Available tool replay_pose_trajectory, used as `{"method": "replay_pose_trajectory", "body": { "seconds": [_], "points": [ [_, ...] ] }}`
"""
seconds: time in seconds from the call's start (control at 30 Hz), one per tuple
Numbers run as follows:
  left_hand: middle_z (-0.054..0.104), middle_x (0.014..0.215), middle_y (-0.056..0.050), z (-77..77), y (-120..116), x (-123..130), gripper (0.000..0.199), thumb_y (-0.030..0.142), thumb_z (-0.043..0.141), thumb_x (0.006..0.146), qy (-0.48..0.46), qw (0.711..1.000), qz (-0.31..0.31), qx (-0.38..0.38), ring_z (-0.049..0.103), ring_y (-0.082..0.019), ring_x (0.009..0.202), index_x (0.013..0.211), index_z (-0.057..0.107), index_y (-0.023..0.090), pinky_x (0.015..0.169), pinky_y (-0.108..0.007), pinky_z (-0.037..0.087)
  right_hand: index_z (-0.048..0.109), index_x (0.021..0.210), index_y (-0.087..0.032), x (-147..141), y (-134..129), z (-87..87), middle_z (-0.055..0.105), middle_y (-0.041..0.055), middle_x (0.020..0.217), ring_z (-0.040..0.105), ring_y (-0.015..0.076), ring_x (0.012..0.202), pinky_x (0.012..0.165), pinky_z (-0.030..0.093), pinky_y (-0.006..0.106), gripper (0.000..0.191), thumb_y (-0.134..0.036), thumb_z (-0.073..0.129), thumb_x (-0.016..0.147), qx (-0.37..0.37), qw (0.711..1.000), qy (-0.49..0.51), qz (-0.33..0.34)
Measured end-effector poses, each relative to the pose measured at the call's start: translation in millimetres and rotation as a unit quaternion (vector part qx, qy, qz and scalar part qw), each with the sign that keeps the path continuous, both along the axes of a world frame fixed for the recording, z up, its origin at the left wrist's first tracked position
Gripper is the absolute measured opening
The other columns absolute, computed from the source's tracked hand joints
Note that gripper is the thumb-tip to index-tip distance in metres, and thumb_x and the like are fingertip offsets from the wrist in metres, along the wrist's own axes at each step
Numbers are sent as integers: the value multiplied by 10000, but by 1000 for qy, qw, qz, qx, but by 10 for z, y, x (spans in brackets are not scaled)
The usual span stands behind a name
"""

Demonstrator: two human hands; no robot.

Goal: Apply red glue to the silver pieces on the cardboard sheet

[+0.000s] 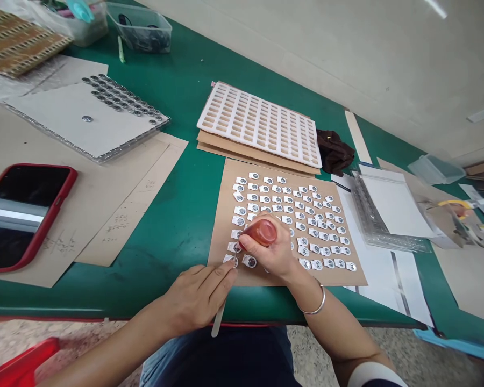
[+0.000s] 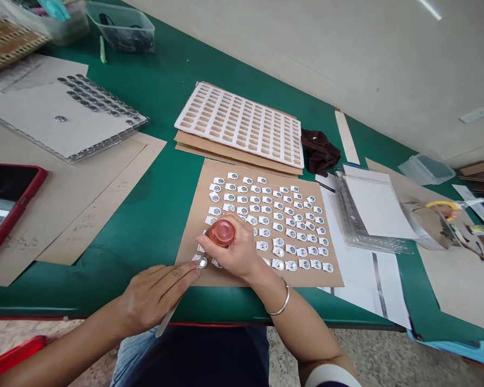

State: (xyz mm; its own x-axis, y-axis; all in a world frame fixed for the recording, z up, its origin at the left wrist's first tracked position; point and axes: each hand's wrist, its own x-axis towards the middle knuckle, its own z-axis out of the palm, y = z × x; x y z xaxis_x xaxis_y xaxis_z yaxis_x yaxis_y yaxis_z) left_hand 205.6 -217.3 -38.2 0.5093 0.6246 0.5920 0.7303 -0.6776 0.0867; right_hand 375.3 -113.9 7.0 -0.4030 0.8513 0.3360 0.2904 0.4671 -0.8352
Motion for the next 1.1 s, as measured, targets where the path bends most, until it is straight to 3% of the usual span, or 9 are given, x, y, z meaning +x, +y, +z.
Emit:
{"method": "replay_pose_trajectory", "body": {
  "seconds": [0.43,0.8,1.1],
  "points": [
    [691,951,-186,140,70,-18,267,61,396,858,21,999,-28,14,663,-232,812,1023,603,28,589,-311,514,562,783,-197,12,18,-44,572,-2,728,555,137,656,621,479,303,157,-287,684,743,1,1000,7,-14],
    [673,1003,-222,75,65,-34,271,41,438,838,12,999,-45,-5,663,-263,821,1061,588,4,571,-338,526,558,762,-199,27,34,-75,554,-11,707,539,129,635,602,469,294,161,-266,702,731,-14,1000,22,-17],
    [674,1003,-226,89,68,-25,266,30,456,831,8,999,-50,-11,666,-260,846,1060,586,1,579,-332,536,555,732,-198,30,59,-51,565,-6,687,533,128,615,597,474,297,208,-361,683,747,-15,999,8,-32]
  ]
}}
